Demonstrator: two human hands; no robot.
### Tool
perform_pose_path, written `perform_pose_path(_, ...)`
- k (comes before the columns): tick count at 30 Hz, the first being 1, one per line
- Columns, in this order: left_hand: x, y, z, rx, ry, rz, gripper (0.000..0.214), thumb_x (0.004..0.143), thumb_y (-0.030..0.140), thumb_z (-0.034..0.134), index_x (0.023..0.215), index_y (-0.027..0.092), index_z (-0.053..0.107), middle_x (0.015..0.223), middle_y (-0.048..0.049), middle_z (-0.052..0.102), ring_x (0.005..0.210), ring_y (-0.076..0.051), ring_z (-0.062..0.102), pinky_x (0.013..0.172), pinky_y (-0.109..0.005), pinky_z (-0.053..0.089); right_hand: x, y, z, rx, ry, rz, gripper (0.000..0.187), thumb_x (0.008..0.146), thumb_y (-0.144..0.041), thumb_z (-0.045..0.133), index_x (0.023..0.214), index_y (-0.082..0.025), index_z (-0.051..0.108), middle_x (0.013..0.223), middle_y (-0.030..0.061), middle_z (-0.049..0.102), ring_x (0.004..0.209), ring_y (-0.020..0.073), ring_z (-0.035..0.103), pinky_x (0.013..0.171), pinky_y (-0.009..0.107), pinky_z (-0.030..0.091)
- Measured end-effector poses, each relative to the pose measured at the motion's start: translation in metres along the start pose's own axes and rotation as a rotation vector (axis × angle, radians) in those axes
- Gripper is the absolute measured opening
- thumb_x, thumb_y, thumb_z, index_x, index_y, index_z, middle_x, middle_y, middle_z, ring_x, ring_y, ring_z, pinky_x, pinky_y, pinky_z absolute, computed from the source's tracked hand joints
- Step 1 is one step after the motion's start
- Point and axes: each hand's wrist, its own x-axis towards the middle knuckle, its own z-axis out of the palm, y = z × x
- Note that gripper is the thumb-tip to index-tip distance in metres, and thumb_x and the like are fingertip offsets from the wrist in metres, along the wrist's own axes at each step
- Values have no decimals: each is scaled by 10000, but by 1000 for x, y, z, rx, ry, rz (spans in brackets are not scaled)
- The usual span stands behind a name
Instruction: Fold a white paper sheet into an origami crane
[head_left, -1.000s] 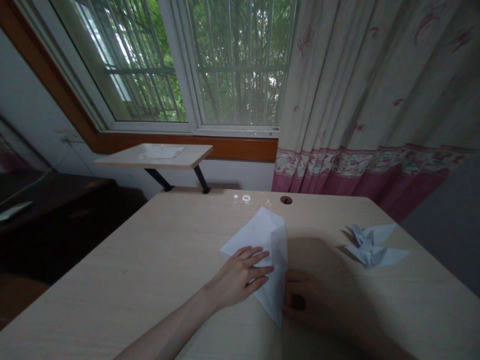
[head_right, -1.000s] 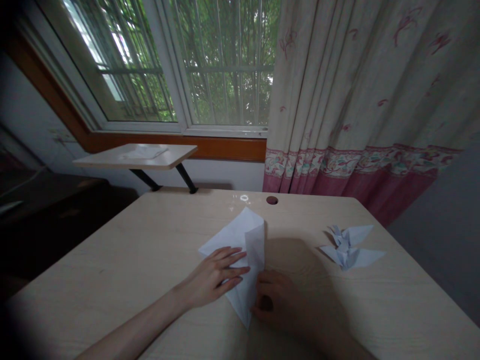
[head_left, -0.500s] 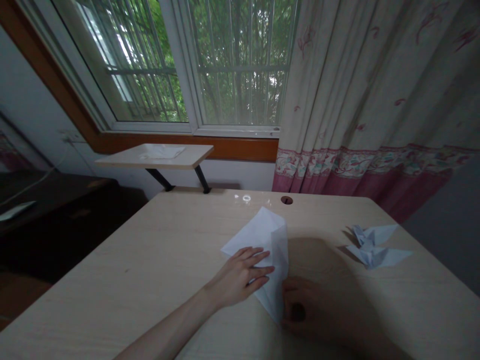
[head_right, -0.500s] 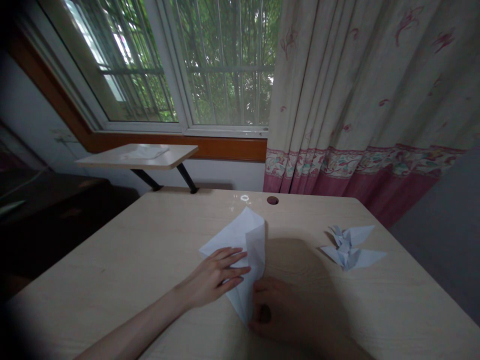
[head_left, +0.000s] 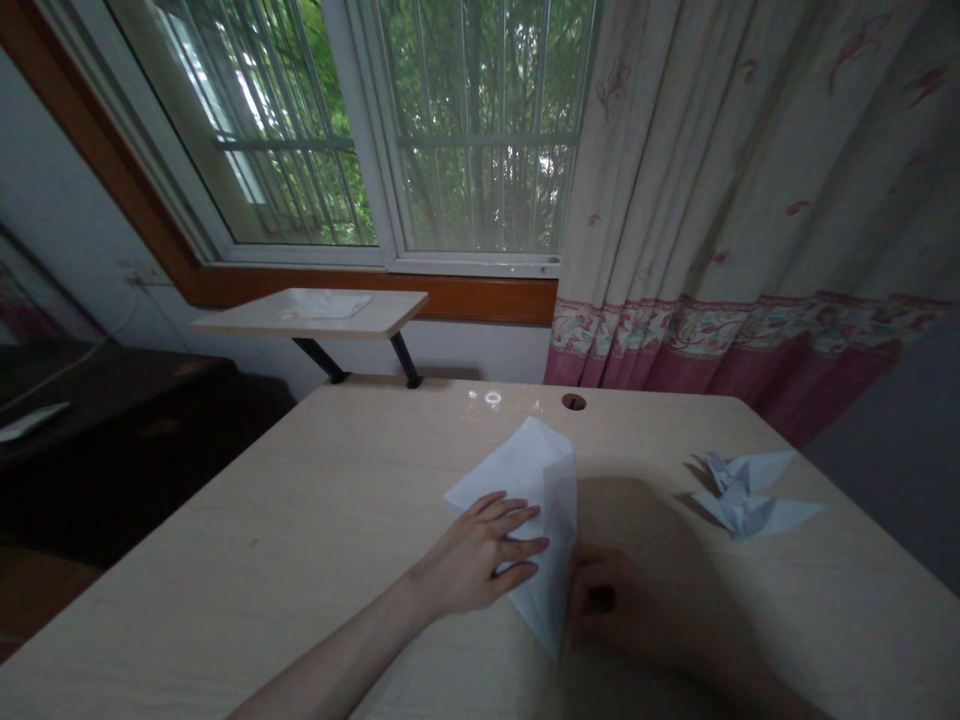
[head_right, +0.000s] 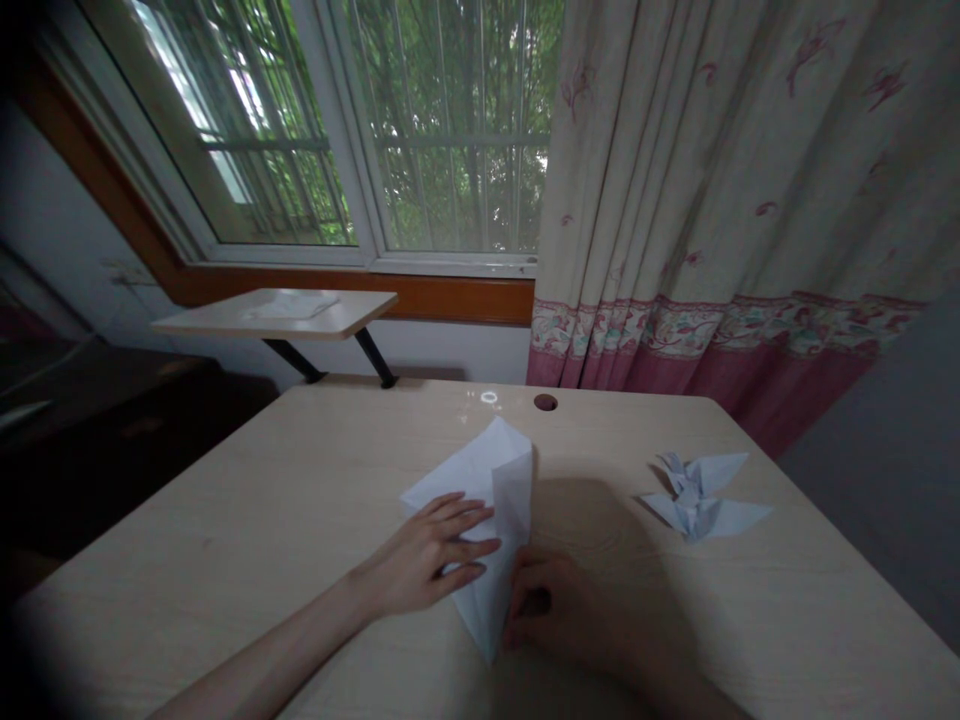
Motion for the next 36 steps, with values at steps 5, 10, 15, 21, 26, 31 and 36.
perform_pose_path(5, 0, 0, -3, 11, 8, 38, 293, 1014, 409, 553, 1257, 311, 684, 1425, -55, 596, 1306, -260, 564, 1134, -517, 388, 2, 3, -1, -133, 187, -193, 235, 928, -333, 647, 732, -224, 716, 844, 44, 690, 779, 181, 670, 699, 294, 544)
perform_pose_path(10, 1, 2, -3, 46, 72, 74, 276, 1022, 392, 536, 1225, 293, 693, 1396, -28, 622, 1279, -253, 580, 1115, -493, 416, -2, 1, -10, -541, 383, -358, 203, 994, -210, 514, 965, -229, 714, 968, 75, 713, 906, 207, 668, 787, 341, 573)
perform_pose_path(15, 1, 4, -3, 58, 136, 144, 270, 1022, 371, 523, 1202, 269, 696, 1349, -37, 656, 1225, -243, 615, 1089, -469, 442, -5, 8, -16, -839, 478, -459, 333, 1008, -132, 447, 1243, -267, 640, 1201, 64, 698, 1133, 217, 614, 937, 381, 545)
perform_pose_path(21, 1, 6, -4, 11, 196, 237, 265, 988, 311, 544, 1196, 234, 691, 1272, -46, 699, 1175, -227, 641, 1060, -419, 474, -4, 16, -15, -1002, 613, -452, 395, 1001, -127, 453, 1331, -293, 593, 1327, 65, 635, 1288, 239, 511, 1020, 421, 469)
perform_pose_path(26, 1, 7, 0, -41, 215, 280, 263, 948, 288, 567, 1165, 218, 698, 1201, -61, 729, 1082, -210, 692, 1009, -384, 512, 0, 16, -15, -1109, 615, -438, 446, 988, -85, 413, 1331, -304, 595, 1336, 44, 649, 1322, 249, 482, 1127, 492, 281)
perform_pose_path(31, 2, 7, 3, -120, 161, 279, 285, 929, 327, 581, 1148, 183, 692, 1224, -77, 721, 1088, -224, 694, 991, -378, 529, 1, 6, -15, -1034, 616, -428, 336, 986, -119, 432, 1163, -286, 663, 1128, 4, 747, 1213, 220, 581, 1172, 483, 122)
perform_pose_path(36, -1, 4, 9, -210, 79, 257, 531, 898, 559, 603, 1246, 161, 652, 1274, -119, 694, 1145, -258, 673, 1004, -387, 525, -1, -1, -14, -921, 585, -306, 163, 968, -191, 528, 986, -279, 664, 959, -6, 758, 992, 223, 660, 1134, 499, 148)
